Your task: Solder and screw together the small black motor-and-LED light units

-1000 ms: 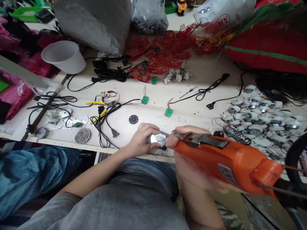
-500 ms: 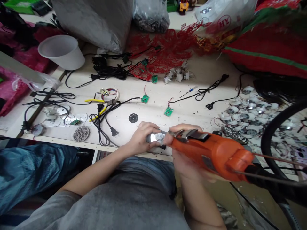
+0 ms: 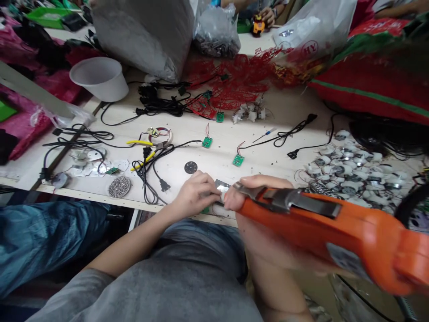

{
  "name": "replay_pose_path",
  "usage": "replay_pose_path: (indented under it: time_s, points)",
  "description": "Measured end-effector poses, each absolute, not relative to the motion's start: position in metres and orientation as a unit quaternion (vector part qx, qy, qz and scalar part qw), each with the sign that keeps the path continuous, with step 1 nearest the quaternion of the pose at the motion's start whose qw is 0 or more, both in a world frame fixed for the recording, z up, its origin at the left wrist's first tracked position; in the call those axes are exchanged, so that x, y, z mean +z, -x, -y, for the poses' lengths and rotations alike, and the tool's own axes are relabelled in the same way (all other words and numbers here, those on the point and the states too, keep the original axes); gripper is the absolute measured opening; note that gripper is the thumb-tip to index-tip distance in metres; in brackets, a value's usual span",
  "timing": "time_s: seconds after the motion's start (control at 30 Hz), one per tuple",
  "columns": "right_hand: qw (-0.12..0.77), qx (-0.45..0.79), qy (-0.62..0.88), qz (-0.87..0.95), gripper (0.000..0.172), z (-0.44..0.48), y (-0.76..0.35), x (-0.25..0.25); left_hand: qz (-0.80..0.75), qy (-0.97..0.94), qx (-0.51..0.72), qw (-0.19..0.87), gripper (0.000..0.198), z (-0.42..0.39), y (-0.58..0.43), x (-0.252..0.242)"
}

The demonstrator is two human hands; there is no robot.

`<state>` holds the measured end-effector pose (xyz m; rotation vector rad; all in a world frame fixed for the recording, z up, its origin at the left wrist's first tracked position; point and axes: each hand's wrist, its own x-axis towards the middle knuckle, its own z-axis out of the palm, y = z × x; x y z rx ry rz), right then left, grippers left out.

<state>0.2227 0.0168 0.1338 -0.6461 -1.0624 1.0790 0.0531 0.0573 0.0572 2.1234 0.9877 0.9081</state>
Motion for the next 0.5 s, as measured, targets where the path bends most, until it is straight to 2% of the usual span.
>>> replay_pose_path:
  time_s: [0.13,0.27,0.5]
  points:
    - [0.704,0.437,0.285,0.482,0.076,-0.034,-0.213,0.116,-0.432,-0.788,0.339,0.277,0.015,-0.058,-0.060,0.042]
    - [0.681,0.472,0.285,0.481,0.086,-0.040,-0.215,0.099,-0.453,-0.766,0.354,0.290,0.026,-0.058,-0.060,0.037]
    - [0.689,0.474,0.308,0.453,0.073,-0.040,-0.210,0.097,-0.433,-0.768,0.342,0.325,0.029,-0.061,-0.062,0.035]
